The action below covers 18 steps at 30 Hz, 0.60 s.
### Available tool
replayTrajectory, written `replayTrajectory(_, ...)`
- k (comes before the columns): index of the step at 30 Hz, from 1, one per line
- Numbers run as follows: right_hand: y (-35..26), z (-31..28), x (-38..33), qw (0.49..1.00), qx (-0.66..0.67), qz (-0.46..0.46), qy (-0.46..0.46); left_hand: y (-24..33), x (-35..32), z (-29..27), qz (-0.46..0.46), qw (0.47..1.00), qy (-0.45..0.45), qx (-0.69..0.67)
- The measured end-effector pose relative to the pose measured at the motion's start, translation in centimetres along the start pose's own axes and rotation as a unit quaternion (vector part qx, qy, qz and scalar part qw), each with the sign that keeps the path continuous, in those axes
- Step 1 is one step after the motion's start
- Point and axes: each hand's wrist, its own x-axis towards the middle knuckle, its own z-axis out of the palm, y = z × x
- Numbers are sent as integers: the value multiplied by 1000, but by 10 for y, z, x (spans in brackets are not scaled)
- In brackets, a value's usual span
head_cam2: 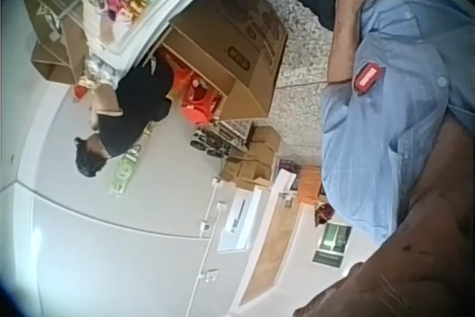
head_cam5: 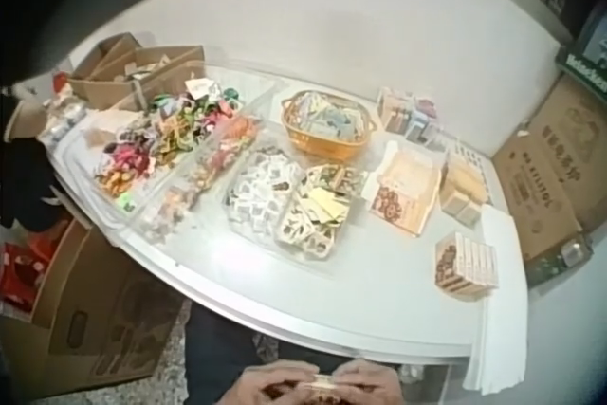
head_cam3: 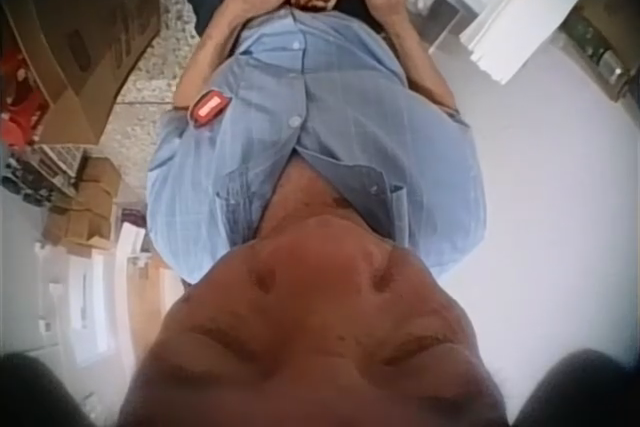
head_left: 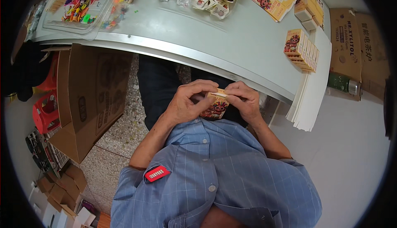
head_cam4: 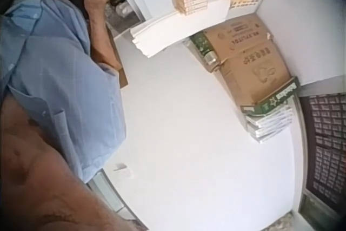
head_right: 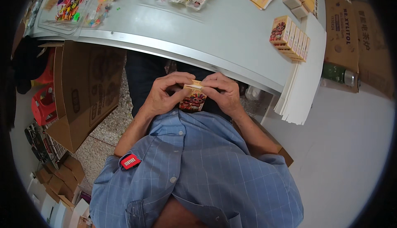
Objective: Packaging small items and cards into paper envelopes on a desk.
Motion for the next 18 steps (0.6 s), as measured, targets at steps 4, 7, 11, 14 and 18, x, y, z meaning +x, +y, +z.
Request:
replayTrajectory(4, -5, 4, 3, 1000, -9, 11, 10, 2, 5, -6, -29, 999, -15, -10)
replayTrajectory(7, -8, 3, 4, 999, -34, 19, 8, 8, 10, -7, -45, 999, -14, 7)
replayTrajectory(11, -11, 4, 8, 999, -34, 11, 2, 17, 14, -8, -89, 995, -26, 25)
replayTrajectory(14, -12, 3, 10, 999, -34, 27, 8, 23, 18, -8, -114, 993, -19, 34)
replayTrajectory(18, -20, 1, 12, 997, -22, 66, 16, 29, 22, -6, -132, 990, -17, 53)
